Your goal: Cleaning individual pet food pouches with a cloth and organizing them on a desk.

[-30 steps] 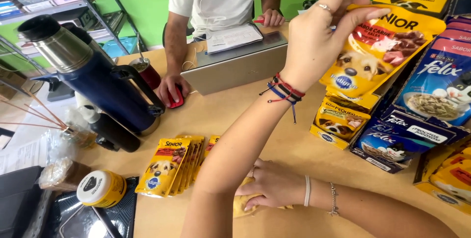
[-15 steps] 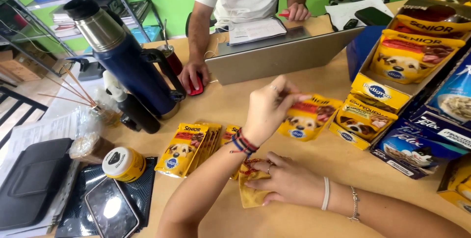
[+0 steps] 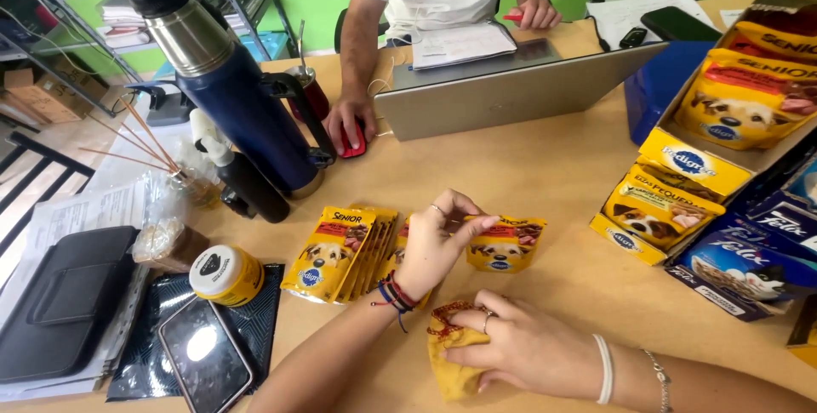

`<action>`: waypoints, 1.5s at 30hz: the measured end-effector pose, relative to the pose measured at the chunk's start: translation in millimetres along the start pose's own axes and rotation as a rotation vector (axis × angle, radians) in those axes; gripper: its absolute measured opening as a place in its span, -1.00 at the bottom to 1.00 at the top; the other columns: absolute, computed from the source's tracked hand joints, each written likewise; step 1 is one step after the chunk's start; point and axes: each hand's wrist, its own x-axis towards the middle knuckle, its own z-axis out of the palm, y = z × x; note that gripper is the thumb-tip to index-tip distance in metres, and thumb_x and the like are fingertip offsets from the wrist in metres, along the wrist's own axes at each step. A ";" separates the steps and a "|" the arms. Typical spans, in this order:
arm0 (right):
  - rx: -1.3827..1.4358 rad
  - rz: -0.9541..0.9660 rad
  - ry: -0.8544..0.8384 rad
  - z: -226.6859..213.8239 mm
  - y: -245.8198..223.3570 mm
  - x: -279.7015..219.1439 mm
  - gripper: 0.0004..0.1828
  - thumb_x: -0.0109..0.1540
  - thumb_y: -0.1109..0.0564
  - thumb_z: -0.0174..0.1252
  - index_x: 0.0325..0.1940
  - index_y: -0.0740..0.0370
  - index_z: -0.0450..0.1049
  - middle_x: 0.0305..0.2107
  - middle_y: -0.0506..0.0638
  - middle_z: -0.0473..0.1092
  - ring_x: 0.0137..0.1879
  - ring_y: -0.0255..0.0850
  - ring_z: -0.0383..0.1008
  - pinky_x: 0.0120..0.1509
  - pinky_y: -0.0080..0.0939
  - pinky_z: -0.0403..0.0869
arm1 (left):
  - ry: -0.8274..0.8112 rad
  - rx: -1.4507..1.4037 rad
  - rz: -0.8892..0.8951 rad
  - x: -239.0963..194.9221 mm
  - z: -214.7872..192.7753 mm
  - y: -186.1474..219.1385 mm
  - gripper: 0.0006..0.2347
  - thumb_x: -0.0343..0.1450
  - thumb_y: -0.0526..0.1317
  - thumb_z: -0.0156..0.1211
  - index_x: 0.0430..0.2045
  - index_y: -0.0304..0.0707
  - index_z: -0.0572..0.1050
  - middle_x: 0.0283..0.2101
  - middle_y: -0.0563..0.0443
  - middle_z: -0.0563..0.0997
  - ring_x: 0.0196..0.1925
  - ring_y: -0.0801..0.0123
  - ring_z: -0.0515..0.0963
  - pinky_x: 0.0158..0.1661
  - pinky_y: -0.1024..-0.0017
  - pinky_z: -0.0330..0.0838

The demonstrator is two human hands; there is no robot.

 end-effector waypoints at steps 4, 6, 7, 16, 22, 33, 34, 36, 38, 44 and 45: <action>0.014 -0.007 -0.038 -18.1 -7.5 0.7 -0.48 0.23 -0.12 0.44 0.27 -0.11 0.57 0.26 0.17 0.37 -0.01 0.14 0.30 0.15 0.11 0.39 | -0.126 -0.053 0.009 -10.0 1.9 -24.8 -0.71 0.38 -0.09 0.48 -0.13 -0.20 0.60 -0.15 0.08 0.78 -0.17 0.61 0.70 -0.12 0.62 0.61; 0.053 -0.011 -0.048 -18.8 -7.1 -1.6 -0.48 0.27 -0.09 0.40 0.33 -0.08 0.57 0.27 0.19 0.36 0.04 0.16 0.26 0.21 0.15 0.34 | -0.343 0.252 -0.062 -10.1 -1.5 -24.6 -0.55 0.35 0.13 0.39 0.00 -0.14 0.62 -0.24 0.16 0.79 -0.40 0.69 0.60 -0.28 0.57 0.51; 0.053 -0.013 -0.046 -21.0 -7.7 -1.1 -0.48 0.27 -0.09 0.40 0.33 -0.08 0.57 0.27 0.19 0.36 0.04 0.16 0.26 0.21 0.15 0.34 | -0.342 0.254 -0.061 -11.3 -1.3 -24.9 -0.55 0.35 0.13 0.39 0.00 -0.14 0.62 -0.24 0.16 0.79 -0.40 0.69 0.60 -0.28 0.57 0.51; 0.132 0.026 0.088 -64.4 1.4 -6.2 -0.51 0.28 -0.10 0.44 0.29 -0.02 0.63 0.32 0.24 0.39 0.10 0.13 0.31 0.29 0.10 0.38 | -0.350 -0.174 -0.187 -20.4 8.4 -23.8 -0.69 0.50 -0.02 0.29 0.05 -0.14 0.69 0.00 0.14 0.77 -0.06 0.69 0.63 -0.08 0.62 0.55; -0.273 0.219 0.222 -85.0 26.3 -16.6 -0.41 0.17 -0.07 0.36 0.32 -0.29 0.57 0.33 -0.06 0.38 0.04 -0.05 0.39 0.19 0.00 0.49 | -0.277 -1.194 -0.648 -25.8 13.3 -38.1 -0.71 0.56 -0.09 0.17 0.12 -0.17 0.59 0.14 -0.08 0.69 0.16 0.17 0.68 0.16 0.15 0.56; -0.280 0.239 0.129 -24.5 57.1 -13.6 -0.41 0.16 -0.19 0.39 0.30 -0.28 0.57 0.30 -0.02 0.36 0.08 0.04 0.34 0.16 0.07 0.53 | -0.423 -1.235 -0.828 -25.7 7.3 -28.5 0.00 0.31 0.69 -0.43 0.46 0.02 0.37 0.51 -0.09 0.41 0.52 0.07 0.39 0.41 0.00 0.29; -0.279 0.241 0.129 -21.4 59.9 -12.8 -0.41 0.16 -0.19 0.39 0.30 -0.28 0.57 0.30 -0.02 0.36 0.08 0.04 0.34 0.16 0.07 0.53 | -0.424 -1.235 -0.829 -28.2 8.6 -34.4 0.00 0.31 0.69 -0.43 0.46 0.02 0.37 0.51 -0.09 0.41 0.52 0.07 0.39 0.41 0.00 0.29; -0.268 0.235 0.167 -15.9 66.0 -11.6 -0.42 0.20 -0.16 0.34 0.34 -0.27 0.55 0.35 0.00 0.34 0.12 0.06 0.33 0.30 0.04 0.46 | -0.520 -1.230 -0.840 -31.8 11.8 -46.0 0.06 0.22 0.76 -0.38 0.55 0.17 0.26 0.55 -0.06 0.37 0.43 -0.08 0.46 0.29 -0.37 0.31; -0.271 0.233 0.189 -16.9 74.3 -8.7 -0.42 0.21 -0.16 0.33 0.34 -0.25 0.55 0.36 0.01 0.35 0.10 0.04 0.33 0.30 0.03 0.45 | -0.506 -1.215 -0.862 -31.7 11.3 -31.3 0.00 0.23 0.73 -0.35 0.51 0.26 0.30 0.54 0.03 0.38 0.43 0.01 0.47 0.27 -0.46 0.28; -0.141 0.477 0.124 -20.6 89.2 -13.7 -0.42 0.24 -0.15 0.26 0.39 -0.46 0.51 0.38 -0.19 0.37 0.09 -0.09 0.33 0.25 0.02 0.49 | -0.571 -1.283 -0.796 -37.5 19.8 -53.6 0.03 0.26 0.72 -0.29 0.59 0.17 0.24 0.50 -0.23 0.39 0.35 -0.36 0.46 0.28 -0.35 0.31; -0.099 0.494 0.096 -18.9 93.5 -17.5 -0.41 0.26 -0.11 0.23 0.42 -0.46 0.49 0.41 -0.18 0.34 0.07 -0.07 0.30 0.36 0.00 0.41 | -0.599 -1.360 -0.755 -39.6 23.2 -66.3 0.06 0.32 0.71 -0.30 0.65 0.02 0.20 0.47 -0.34 0.41 0.29 -0.43 0.50 0.30 -0.18 0.38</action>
